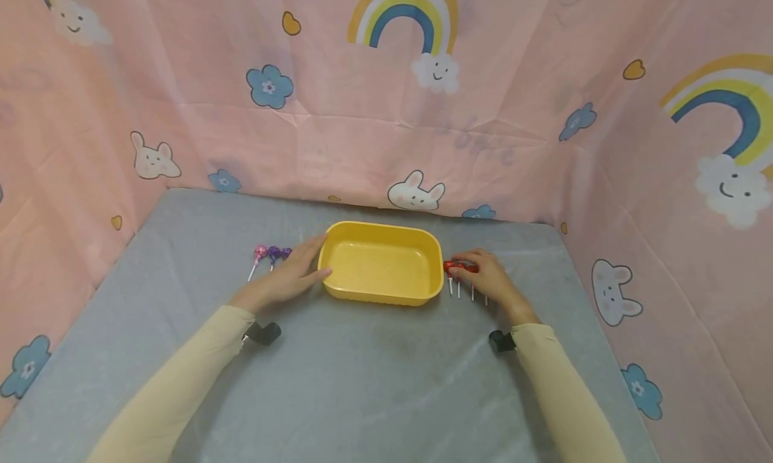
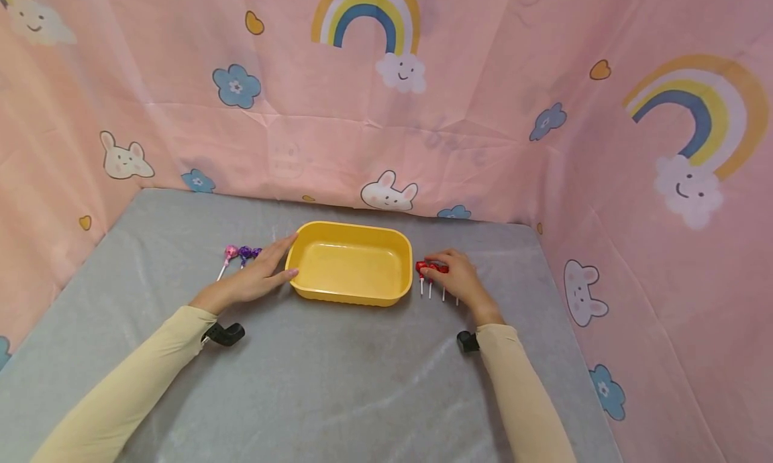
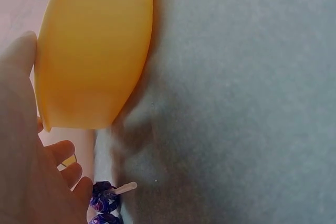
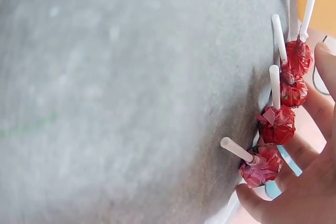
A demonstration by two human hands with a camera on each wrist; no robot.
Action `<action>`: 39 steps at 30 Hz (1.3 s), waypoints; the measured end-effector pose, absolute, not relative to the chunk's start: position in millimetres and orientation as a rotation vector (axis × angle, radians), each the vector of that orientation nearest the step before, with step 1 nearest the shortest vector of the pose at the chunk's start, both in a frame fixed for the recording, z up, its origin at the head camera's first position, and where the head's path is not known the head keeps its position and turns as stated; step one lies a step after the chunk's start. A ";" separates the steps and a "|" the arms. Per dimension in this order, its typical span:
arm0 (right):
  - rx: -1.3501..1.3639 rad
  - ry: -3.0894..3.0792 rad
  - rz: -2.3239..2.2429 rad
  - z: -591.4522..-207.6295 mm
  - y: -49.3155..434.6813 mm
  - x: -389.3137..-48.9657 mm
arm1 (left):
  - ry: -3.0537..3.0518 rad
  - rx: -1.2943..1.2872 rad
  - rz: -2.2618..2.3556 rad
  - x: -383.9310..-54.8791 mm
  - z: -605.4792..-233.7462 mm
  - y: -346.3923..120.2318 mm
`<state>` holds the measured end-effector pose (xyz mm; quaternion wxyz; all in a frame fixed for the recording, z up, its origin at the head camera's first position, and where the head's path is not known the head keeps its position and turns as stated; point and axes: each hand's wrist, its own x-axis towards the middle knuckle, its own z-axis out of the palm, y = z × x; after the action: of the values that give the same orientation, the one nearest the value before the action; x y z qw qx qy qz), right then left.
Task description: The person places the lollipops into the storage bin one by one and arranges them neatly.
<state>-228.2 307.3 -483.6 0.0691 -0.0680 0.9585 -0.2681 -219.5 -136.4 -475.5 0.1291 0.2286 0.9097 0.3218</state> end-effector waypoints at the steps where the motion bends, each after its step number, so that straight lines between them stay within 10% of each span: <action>1: -0.202 2.886 -0.805 -483.8 306.7 -228.5 | 2.643 0.662 0.934 -219.3 -475.0 -136.4; 39: -0.268 3.006 -0.773 -486.9 299.6 -232.5 | 2.540 0.640 1.001 -216.2 -470.6 -137.1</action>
<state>-232.5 299.6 -486.9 0.0132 -0.0862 0.9648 -0.2482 -216.2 -137.1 -470.6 0.1680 0.2248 0.8930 0.3518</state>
